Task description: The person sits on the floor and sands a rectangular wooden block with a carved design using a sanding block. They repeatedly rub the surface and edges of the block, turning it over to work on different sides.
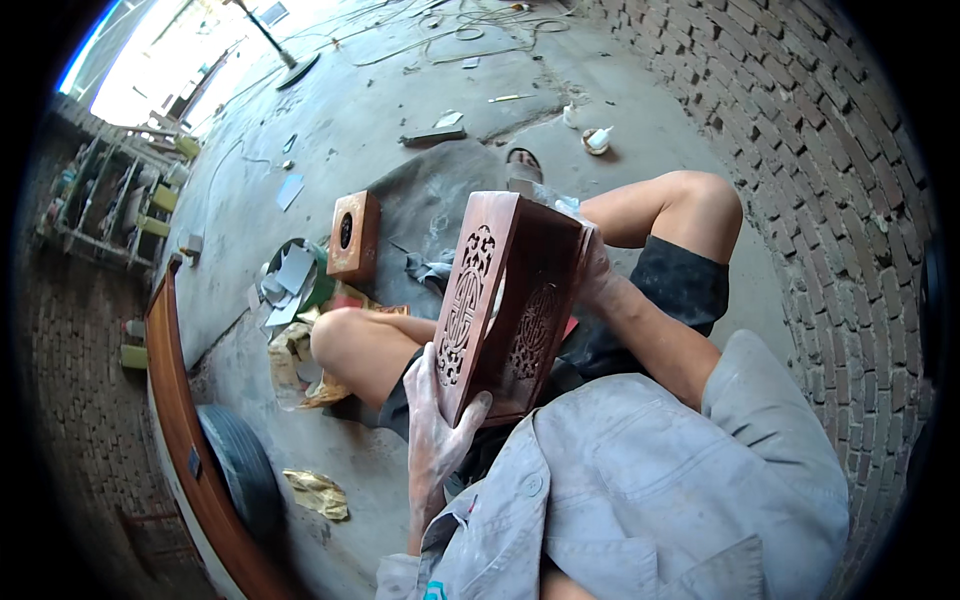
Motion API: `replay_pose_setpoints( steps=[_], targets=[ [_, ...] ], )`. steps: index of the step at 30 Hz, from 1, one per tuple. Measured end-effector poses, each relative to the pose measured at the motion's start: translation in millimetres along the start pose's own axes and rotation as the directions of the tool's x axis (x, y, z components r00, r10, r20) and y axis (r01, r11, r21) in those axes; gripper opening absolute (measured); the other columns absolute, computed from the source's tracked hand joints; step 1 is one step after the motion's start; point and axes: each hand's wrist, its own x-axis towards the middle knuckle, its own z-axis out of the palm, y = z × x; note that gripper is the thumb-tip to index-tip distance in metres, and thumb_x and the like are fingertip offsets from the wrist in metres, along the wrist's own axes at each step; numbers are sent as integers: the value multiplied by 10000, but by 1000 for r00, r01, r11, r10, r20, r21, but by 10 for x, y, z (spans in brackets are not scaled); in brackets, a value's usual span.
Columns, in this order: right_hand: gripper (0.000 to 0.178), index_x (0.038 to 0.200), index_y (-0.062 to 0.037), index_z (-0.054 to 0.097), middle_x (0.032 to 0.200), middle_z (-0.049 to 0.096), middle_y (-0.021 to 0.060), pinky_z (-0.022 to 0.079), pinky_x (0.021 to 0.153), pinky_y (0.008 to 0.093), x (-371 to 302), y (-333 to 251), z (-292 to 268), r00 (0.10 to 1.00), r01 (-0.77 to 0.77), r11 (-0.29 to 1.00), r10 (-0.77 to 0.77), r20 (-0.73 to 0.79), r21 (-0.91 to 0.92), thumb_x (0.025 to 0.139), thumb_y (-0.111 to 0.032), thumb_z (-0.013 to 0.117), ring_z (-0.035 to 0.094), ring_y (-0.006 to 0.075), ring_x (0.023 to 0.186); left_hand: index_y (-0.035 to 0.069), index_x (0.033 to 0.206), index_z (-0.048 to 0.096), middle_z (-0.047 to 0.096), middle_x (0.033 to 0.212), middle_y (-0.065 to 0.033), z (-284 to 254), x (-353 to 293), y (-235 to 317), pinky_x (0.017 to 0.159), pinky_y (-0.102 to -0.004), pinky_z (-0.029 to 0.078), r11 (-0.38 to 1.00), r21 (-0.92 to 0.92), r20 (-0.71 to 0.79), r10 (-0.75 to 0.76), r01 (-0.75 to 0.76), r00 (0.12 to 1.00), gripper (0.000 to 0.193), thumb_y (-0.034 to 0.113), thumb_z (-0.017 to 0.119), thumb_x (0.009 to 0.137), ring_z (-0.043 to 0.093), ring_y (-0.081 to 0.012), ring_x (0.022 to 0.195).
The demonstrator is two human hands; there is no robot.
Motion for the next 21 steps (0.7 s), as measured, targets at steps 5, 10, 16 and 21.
replay_pose_setpoints(
  steps=[5, 10, 16, 21],
  targets=[
    [746, 1403, -23, 629, 1356, 700, 136, 530, 1080, 424, 117, 7, 223, 996, -56, 984, 43, 82, 169, 955, -617, 574, 671, 271, 1224, -24, 1595, 401, 513, 1499, -195, -61, 15, 64, 1218, -423, 355, 982, -145, 3, -121, 121, 993, 892, 349, 840, 913, 485, -305, 1427],
    [591, 1365, 0, 634, 1334, 701, 157, 543, 1073, 446, 276, 17, 135, 980, -177, 957, 194, -53, 229, 997, -458, 568, 688, 283, 1184, -6, 1564, 492, 521, 1476, -164, 13, -36, 14, 1183, -388, 392, 981, -151, -149, -146, 123, 978, 814, 290, 858, 900, 528, -261, 1371],
    [465, 1376, 30, 575, 1309, 689, 195, 569, 1044, 442, 666, 202, 347, 871, -310, 948, 311, -381, 64, 1095, -282, 376, 695, 312, 1163, -80, 1505, 536, 534, 1393, -169, -180, -141, -141, 1149, -365, 420, 913, -333, -184, -310, 238, 933, 770, 264, 854, 894, 565, -244, 1294],
    [372, 1349, 34, 551, 1282, 673, 159, 557, 1027, 443, 553, 256, 175, 788, -207, 900, -79, -611, -383, 1084, -205, 442, 676, 309, 1137, -63, 1490, 562, 535, 1404, -202, -99, -277, -368, 1150, -377, 421, 876, -340, -229, -429, 341, 874, 743, 316, 836, 913, 566, -278, 1312]
  ],
)
